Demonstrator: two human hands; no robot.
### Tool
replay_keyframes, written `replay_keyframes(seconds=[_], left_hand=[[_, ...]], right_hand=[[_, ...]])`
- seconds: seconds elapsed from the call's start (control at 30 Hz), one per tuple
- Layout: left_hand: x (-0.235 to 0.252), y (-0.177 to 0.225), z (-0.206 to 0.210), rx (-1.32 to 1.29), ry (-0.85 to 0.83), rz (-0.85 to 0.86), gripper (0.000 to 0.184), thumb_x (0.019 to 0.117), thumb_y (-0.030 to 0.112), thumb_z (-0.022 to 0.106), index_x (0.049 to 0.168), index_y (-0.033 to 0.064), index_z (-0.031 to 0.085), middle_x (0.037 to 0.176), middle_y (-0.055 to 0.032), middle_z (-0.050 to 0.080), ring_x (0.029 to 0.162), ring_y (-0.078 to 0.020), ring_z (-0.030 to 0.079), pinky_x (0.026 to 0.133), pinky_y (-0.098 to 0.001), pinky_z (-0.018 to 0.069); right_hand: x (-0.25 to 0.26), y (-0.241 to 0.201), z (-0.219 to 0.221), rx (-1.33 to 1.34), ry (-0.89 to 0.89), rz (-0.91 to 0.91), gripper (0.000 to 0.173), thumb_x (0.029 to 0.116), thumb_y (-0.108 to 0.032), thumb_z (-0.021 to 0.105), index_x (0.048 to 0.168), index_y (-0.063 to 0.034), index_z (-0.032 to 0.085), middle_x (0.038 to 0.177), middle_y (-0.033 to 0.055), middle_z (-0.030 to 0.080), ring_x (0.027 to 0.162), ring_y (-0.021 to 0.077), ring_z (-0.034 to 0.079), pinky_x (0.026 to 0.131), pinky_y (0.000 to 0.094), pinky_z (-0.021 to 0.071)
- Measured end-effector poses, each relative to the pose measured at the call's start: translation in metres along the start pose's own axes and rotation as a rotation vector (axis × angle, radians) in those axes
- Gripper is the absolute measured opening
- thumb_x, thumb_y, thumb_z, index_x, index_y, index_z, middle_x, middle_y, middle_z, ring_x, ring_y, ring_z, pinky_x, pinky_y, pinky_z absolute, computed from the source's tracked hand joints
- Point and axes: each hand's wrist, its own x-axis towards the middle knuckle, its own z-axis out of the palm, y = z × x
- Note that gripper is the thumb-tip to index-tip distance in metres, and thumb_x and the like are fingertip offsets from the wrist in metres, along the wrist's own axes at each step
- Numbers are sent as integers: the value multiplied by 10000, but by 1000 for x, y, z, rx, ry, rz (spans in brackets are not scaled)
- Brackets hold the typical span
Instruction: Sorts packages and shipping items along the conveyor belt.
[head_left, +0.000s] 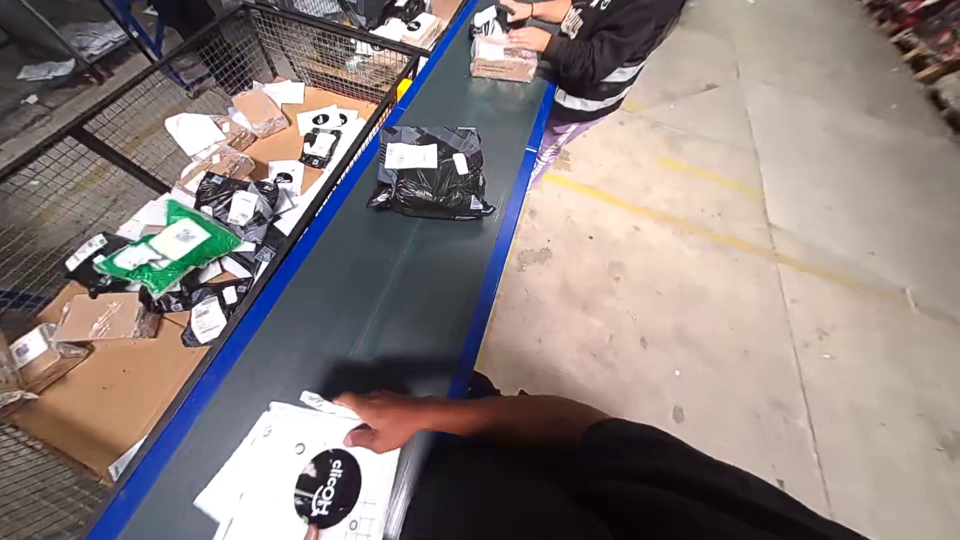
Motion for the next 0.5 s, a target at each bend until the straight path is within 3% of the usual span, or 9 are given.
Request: replay_keyframes(seconds=[0.1,0.17,0.27,0.37,0.43,0.5], left_hand=[[16,2,53,213,139,-58,431,977,132,651,1367,105,471,1122,-25,739,1009,-132,726,919,-379,613],[27,-5,67,208,132,-93,521,939,135,681,1390,99,423,1105,-27,737,984,-126,730,889,-372,623],[52,-22,94,73,92,-130,539,846,235,811,1294,84,552,1071,-97,756,960,-193,750,849,-424,637],[85,-46,131,-88,-12,-163,479,801,327,848,1194,102,691,1090,-124,758,993,-219,748,870,-442,627],[109,-64,161,-149,-82,-157,455,799,355,845,1168,116,727,1098,-119,758,1009,-211,745,883,-430,622],[134,-81,192,-172,-110,-138,424,820,360,825,1161,123,736,1101,-109,759,1018,-204,742,893,-422,617]], right_hand=[[-49,15,-29,109,54,13,572,985,-339,693,1443,-55,501,1213,161,686,1085,248,687,978,469,559],[-73,22,-73,36,197,51,631,952,-418,723,1445,-68,542,1345,135,644,1167,232,656,1017,441,549],[-89,43,-179,-113,521,125,683,923,-530,709,1437,-103,570,1431,119,590,1266,228,603,1026,443,543],[-73,81,-307,-233,741,133,696,947,-596,644,1406,-75,592,1403,135,610,1280,219,606,1063,433,533],[-43,116,-383,-362,781,215,763,927,-672,608,1418,-88,582,1434,133,593,1329,240,566,1122,472,467],[-6,156,-437,-488,702,360,955,872,-806,534,1498,-85,503,1518,161,518,1409,303,492,1159,547,408]])
